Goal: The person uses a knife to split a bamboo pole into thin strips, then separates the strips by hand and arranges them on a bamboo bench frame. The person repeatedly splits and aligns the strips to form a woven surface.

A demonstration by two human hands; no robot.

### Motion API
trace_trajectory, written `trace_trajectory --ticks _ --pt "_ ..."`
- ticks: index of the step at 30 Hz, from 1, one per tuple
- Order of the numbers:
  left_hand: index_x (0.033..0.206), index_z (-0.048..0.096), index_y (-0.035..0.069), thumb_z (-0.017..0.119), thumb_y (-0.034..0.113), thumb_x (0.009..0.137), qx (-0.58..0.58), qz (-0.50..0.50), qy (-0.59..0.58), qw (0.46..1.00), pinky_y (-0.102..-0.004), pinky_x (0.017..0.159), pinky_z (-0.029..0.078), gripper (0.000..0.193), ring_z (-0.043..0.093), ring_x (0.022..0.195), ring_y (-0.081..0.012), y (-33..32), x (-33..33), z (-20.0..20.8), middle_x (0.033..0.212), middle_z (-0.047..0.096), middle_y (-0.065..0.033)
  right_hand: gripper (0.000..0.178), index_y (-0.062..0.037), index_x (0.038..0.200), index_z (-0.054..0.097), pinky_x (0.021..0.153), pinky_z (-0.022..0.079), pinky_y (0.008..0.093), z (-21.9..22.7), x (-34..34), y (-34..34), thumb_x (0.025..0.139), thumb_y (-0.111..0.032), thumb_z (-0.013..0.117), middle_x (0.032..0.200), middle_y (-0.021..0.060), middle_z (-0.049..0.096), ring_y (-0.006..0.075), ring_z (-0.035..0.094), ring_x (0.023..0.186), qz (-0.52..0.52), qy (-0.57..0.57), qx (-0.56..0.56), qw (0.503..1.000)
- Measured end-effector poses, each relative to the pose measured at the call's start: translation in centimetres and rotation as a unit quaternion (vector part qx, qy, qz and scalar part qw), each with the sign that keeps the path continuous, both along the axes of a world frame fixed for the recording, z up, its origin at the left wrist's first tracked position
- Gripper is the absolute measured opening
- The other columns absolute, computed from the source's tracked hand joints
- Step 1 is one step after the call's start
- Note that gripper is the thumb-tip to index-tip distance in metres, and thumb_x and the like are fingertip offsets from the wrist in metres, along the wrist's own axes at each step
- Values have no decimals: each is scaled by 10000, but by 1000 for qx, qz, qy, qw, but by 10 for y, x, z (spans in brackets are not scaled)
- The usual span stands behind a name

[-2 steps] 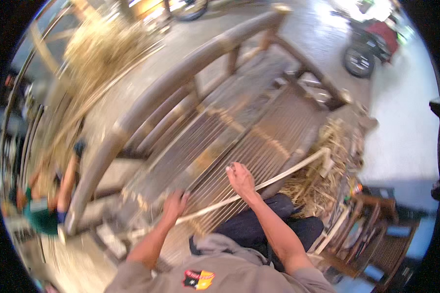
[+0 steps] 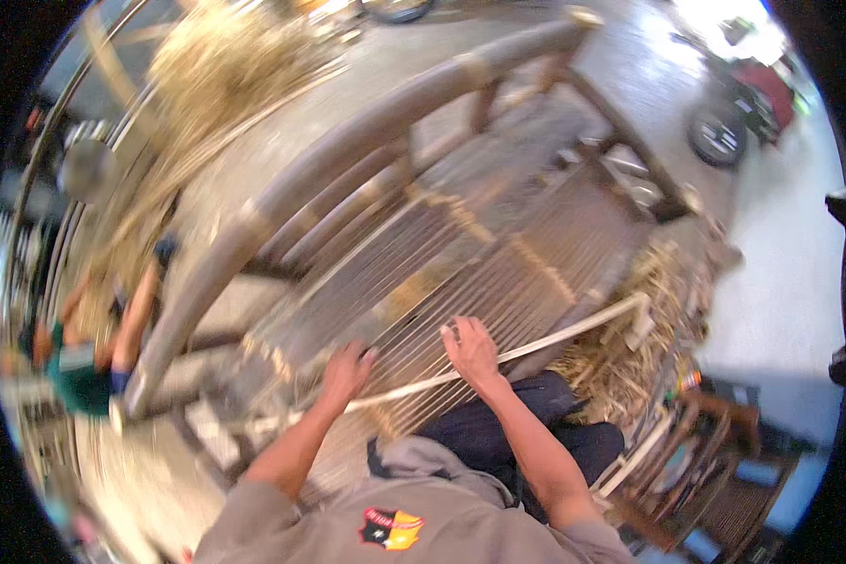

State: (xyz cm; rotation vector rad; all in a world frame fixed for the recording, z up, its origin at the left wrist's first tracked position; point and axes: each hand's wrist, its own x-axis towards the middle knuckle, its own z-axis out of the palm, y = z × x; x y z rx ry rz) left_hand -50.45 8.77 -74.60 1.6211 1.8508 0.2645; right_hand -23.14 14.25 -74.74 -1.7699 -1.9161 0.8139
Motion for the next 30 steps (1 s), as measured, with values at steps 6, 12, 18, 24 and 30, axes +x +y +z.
trace_trajectory --ticks 6,12,18,24,30 --pt "1290 596 67 641 440 913 80 60 71 993 -508 983 436 532 533 1169 -399 -27 -7 -20 1220 577 -200 292 -76 917 703 909 410 523 7 -17 -63 838 -357 714 1026 144 563 348 536 1009 279 -88 67 954" --pt "1267 609 85 712 454 846 141 121 152 971 -518 982 409 569 479 1184 -367 -72 -27 -14 1219 538 -153 288 -115 965 732 1075 331 596 27 -5 -61 829 -369 731 1018 109 624 329 540 1079 440 -142 32 886" --pt "1150 665 79 730 436 822 56 165 132 976 -503 972 405 489 517 1140 -340 -90 -42 -20 1171 570 -138 267 -127 1030 715 1096 314 616 21 -8 -67 807 -272 729 1015 116 631 334 531 1121 469 -226 48 853" --pt "1070 692 65 714 414 855 104 153 122 975 -482 908 465 410 591 1040 -348 -86 -48 -19 1042 637 -139 219 -83 974 612 817 504 466 29 3 -57 825 -224 688 910 138 649 340 643 907 437 -175 -12 882" --pt "1014 703 67 729 402 817 94 168 128 973 -454 863 447 389 592 1006 -311 -80 -44 -2 1015 642 -120 322 -126 839 647 540 518 414 40 37 -39 882 -441 699 700 72 638 286 667 639 458 -124 24 880"
